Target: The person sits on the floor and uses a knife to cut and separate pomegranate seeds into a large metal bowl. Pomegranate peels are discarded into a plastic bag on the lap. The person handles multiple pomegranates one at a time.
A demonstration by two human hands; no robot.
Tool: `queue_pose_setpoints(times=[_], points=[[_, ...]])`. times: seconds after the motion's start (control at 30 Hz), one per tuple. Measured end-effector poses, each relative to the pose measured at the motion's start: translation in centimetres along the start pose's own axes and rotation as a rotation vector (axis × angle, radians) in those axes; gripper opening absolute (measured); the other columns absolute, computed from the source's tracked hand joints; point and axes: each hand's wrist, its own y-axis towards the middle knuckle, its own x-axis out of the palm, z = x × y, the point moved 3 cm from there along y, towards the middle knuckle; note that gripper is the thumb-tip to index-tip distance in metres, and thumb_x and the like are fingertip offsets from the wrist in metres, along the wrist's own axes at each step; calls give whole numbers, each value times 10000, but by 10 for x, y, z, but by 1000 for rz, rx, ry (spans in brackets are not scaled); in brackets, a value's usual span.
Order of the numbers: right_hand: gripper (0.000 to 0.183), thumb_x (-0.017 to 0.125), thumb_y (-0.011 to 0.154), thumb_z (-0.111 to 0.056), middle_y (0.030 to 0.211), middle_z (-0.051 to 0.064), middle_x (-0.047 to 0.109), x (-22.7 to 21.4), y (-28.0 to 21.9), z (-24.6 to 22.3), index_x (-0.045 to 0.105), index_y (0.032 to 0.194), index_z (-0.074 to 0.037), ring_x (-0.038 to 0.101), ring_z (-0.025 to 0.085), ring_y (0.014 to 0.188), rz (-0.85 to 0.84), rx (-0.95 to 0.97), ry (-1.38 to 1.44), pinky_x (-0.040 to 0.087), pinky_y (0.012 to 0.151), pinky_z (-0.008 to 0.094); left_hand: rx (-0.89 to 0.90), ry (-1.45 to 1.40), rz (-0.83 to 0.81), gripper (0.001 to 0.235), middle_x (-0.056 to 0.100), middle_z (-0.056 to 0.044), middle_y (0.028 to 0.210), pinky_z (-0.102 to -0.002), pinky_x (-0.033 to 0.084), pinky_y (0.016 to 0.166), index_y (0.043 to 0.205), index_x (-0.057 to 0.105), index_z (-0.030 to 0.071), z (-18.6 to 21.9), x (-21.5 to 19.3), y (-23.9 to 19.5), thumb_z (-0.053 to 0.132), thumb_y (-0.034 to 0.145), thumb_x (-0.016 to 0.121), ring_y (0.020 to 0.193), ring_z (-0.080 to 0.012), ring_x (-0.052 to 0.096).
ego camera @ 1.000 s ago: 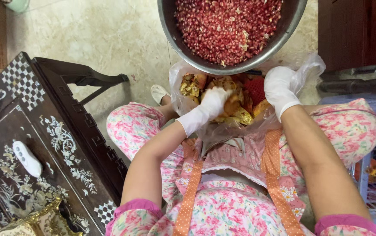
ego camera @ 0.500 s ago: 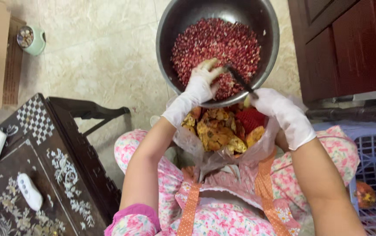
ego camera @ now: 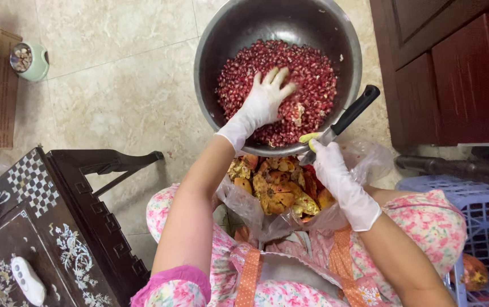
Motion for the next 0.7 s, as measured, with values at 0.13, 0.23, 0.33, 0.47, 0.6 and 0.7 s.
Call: queue_pose_setpoints(times=[0.13,0.23,0.33,0.47,0.6,0.7], points=[[206,510,1052,-103,853,139,687,-4,-7,-5,673,1095,17,652,186,600,-73,-59,-128,539,512,319,-120,106,37,929,297,-216,1630,-672,382,1060,1525,437,260,-22,9,29,235,705,872,1437,-411,351],[183,523,1044,-92,898,129,705,-10,-9,-5,652,1092,27,673,197,617,-52,-43,-93,552,524,330,-224,86,42,960,297,-200,1602,-688,360,1054,1533,401,274,-30,4,39,211,695,865,1422,-409,341],[261,520,1049,-107,931,141,709,-9,-12,-11,689,1155,61,675,207,664,-104,-26,-82,580,577,334,-295,-174,-28,975,259,-189,1592,-677,305,1087,1510,385,292,-32,-4,30,275,669,879,1444,-429,279],[287,522,1015,-121,1062,150,708,1,-32,-32,604,1238,40,723,285,796,-109,106,49,634,663,394,-278,-75,154,746,335,-198,1578,-588,376,1082,1378,553,230,-25,-15,-8,213,694,851,1416,-409,371],[346,535,993,-140,1115,125,654,14,-70,-52,594,1298,12,752,394,913,-272,191,125,649,734,430,-464,-598,114,341,677,-101,1292,-321,606,1011,1301,669,147,-18,11,-29,183,962,674,1121,-239,715],[375,542,990,-117,1183,177,699,24,-86,-70,581,1324,49,739,388,965,-369,172,21,641,778,435,-340,-428,8,465,636,-203,1118,-436,540,859,1190,654,57,1,33,-26,256,811,838,972,-361,662]])
